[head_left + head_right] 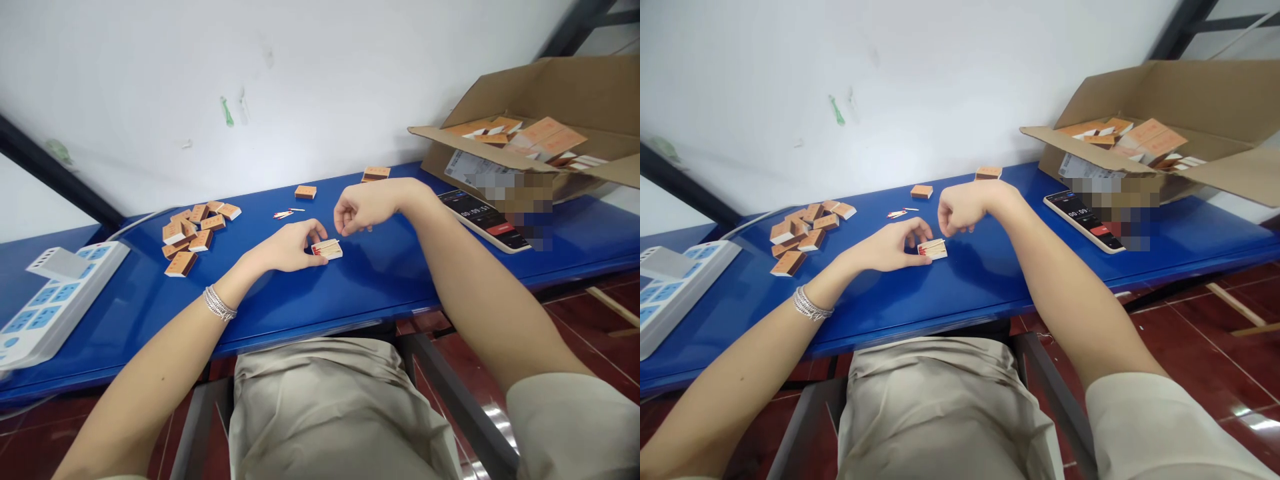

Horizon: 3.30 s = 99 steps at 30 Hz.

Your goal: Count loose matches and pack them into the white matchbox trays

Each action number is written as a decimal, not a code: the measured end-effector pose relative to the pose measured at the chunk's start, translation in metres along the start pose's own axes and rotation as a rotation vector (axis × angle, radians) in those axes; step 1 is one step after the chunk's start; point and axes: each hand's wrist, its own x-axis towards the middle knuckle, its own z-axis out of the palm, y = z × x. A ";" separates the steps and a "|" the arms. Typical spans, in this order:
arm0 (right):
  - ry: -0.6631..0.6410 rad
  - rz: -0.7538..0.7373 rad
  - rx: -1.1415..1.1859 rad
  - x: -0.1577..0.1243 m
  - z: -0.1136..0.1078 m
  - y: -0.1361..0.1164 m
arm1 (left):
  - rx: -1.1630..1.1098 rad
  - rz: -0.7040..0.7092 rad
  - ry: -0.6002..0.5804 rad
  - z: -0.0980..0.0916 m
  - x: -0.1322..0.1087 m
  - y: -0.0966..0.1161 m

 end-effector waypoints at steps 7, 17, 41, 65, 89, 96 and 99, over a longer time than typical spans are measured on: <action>-0.042 0.018 -0.088 0.005 0.008 -0.016 | -0.009 0.060 0.001 0.000 0.000 0.001; -0.008 -0.010 -0.092 0.002 0.005 -0.017 | 0.015 0.033 0.036 -0.001 0.000 -0.001; 0.113 -0.087 -0.185 0.012 0.019 -0.027 | -0.048 0.019 0.062 0.002 0.004 -0.007; 0.152 -0.100 -0.079 0.011 0.013 -0.016 | -0.069 -0.012 0.089 0.001 0.004 -0.009; 0.847 -0.078 0.040 0.091 0.041 0.031 | -0.013 -0.094 0.136 -0.017 0.003 -0.022; 0.826 -0.052 0.027 0.124 0.046 0.038 | 0.013 -0.001 0.101 -0.014 0.004 -0.023; 0.848 -0.050 0.074 0.120 0.043 0.036 | 0.020 -0.010 0.104 -0.017 0.004 -0.029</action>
